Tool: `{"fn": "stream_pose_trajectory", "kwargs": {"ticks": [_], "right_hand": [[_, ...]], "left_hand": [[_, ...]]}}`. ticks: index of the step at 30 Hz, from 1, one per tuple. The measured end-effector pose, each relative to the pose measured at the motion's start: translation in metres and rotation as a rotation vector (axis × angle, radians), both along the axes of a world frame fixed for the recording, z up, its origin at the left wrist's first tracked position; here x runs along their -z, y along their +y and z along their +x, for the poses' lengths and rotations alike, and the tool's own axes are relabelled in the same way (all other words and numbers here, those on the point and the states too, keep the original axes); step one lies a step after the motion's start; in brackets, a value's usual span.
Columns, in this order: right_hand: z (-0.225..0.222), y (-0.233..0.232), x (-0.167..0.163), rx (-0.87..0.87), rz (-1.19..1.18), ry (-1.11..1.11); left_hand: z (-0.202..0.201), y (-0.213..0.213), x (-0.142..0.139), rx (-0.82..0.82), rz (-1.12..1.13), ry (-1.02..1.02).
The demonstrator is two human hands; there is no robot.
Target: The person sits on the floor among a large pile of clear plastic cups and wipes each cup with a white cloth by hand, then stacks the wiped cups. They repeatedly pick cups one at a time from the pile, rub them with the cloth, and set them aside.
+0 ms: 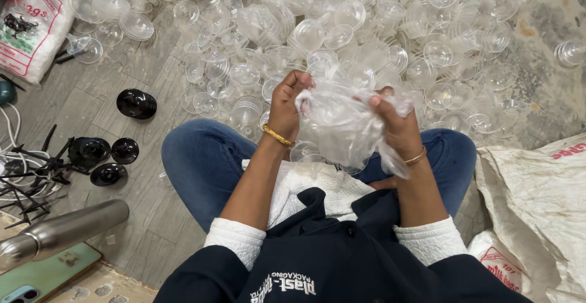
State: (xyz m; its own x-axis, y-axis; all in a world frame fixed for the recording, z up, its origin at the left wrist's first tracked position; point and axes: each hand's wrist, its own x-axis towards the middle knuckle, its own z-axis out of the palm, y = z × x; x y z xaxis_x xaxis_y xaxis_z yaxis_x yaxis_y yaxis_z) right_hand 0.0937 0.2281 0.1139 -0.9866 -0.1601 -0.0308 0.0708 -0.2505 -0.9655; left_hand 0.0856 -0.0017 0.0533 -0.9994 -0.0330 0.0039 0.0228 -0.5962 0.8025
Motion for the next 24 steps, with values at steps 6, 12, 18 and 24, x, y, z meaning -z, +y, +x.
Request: {"fn": "stream_pose_trajectory", "kwargs": {"ticks": [6,12,18,24], "right_hand": [[-0.001,0.003,0.012,0.045,-0.139,-0.065],[0.003,0.001,-0.001,0.222,-0.110,-0.064],[0.018,-0.023,-0.019,-0.178,0.227,0.037],[0.015,-0.032,0.004,-0.016,0.869,0.606]], "left_hand": [[0.011,-0.005,-0.027,0.172,0.079,-0.008],[0.018,-0.007,-0.045,0.101,-0.726,0.364],[0.013,0.006,-0.021,-0.181,-1.119,0.017],[0.022,0.015,-0.024,0.065,-0.726,-0.021]]}}
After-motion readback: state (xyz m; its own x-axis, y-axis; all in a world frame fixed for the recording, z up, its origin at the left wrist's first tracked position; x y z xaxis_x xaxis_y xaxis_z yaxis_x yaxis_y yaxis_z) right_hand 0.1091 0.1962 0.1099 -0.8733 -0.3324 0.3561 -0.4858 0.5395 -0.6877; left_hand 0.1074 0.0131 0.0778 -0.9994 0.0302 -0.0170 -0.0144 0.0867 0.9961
